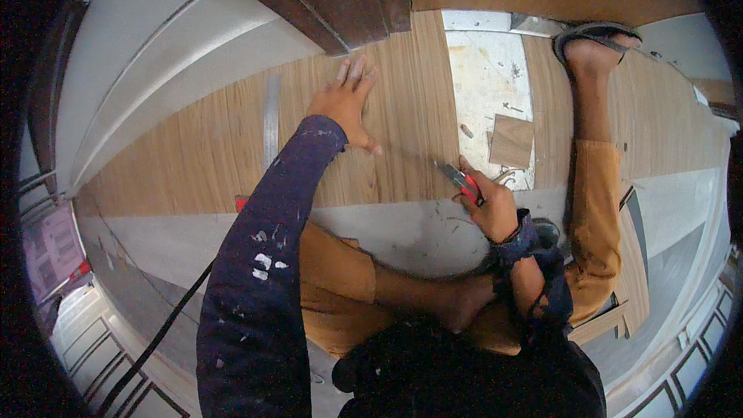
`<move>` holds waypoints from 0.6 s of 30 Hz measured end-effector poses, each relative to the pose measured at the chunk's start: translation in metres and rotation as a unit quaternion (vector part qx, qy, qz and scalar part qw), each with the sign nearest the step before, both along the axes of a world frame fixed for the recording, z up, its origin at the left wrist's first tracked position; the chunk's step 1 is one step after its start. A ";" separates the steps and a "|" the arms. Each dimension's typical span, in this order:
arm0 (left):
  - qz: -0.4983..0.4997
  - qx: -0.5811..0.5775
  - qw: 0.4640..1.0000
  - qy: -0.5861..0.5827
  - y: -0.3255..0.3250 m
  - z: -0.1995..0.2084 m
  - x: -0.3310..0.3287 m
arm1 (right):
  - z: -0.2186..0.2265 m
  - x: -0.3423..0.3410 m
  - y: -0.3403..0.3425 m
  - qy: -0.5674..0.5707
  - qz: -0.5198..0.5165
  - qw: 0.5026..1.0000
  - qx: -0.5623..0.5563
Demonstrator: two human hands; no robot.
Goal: The person cuts a piece of wood-patterned floor tile using a utility knife and a metal ruler while sitting on the floor.
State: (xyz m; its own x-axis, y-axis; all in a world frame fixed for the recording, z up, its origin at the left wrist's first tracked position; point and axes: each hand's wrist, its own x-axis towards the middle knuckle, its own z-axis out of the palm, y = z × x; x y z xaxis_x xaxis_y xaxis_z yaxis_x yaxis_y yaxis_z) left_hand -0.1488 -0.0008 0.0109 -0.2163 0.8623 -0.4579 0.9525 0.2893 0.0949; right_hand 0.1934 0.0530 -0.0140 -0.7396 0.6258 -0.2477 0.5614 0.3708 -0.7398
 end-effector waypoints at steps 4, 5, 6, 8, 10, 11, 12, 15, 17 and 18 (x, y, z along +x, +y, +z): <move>-0.007 0.005 1.000 0.009 0.003 0.000 0.002 | 0.004 -0.001 0.003 0.038 -0.006 0.999 -0.001; -0.010 0.008 1.000 0.010 0.004 0.000 0.002 | 0.002 0.000 0.003 0.039 -0.009 0.999 0.002; -0.004 0.004 1.000 0.002 0.005 -0.001 0.002 | -0.001 0.002 0.003 0.032 -0.007 0.999 0.010; -0.001 0.002 1.000 -0.004 0.006 0.001 0.002 | -0.004 0.004 0.002 0.028 -0.007 0.999 0.020; 0.008 -0.016 1.000 -0.009 0.008 0.005 0.003 | -0.004 0.003 0.002 0.020 -0.010 1.000 0.011; 0.006 -0.015 1.000 -0.007 0.008 0.007 0.004 | -0.003 0.002 0.002 0.022 -0.012 1.000 0.012; 0.012 -0.014 1.000 -0.011 0.008 0.008 0.005 | -0.002 0.002 0.002 0.010 -0.008 1.000 0.005; 0.014 0.003 1.000 -0.016 0.004 0.002 0.001 | 0.004 0.000 0.004 0.004 -0.007 1.000 -0.002; 0.010 0.018 1.000 -0.018 0.004 0.002 0.001 | 0.002 0.001 0.003 0.010 -0.009 1.000 -0.003; 0.015 0.008 1.000 -0.019 0.006 0.006 0.003 | -0.001 0.004 0.002 0.011 -0.006 1.000 0.009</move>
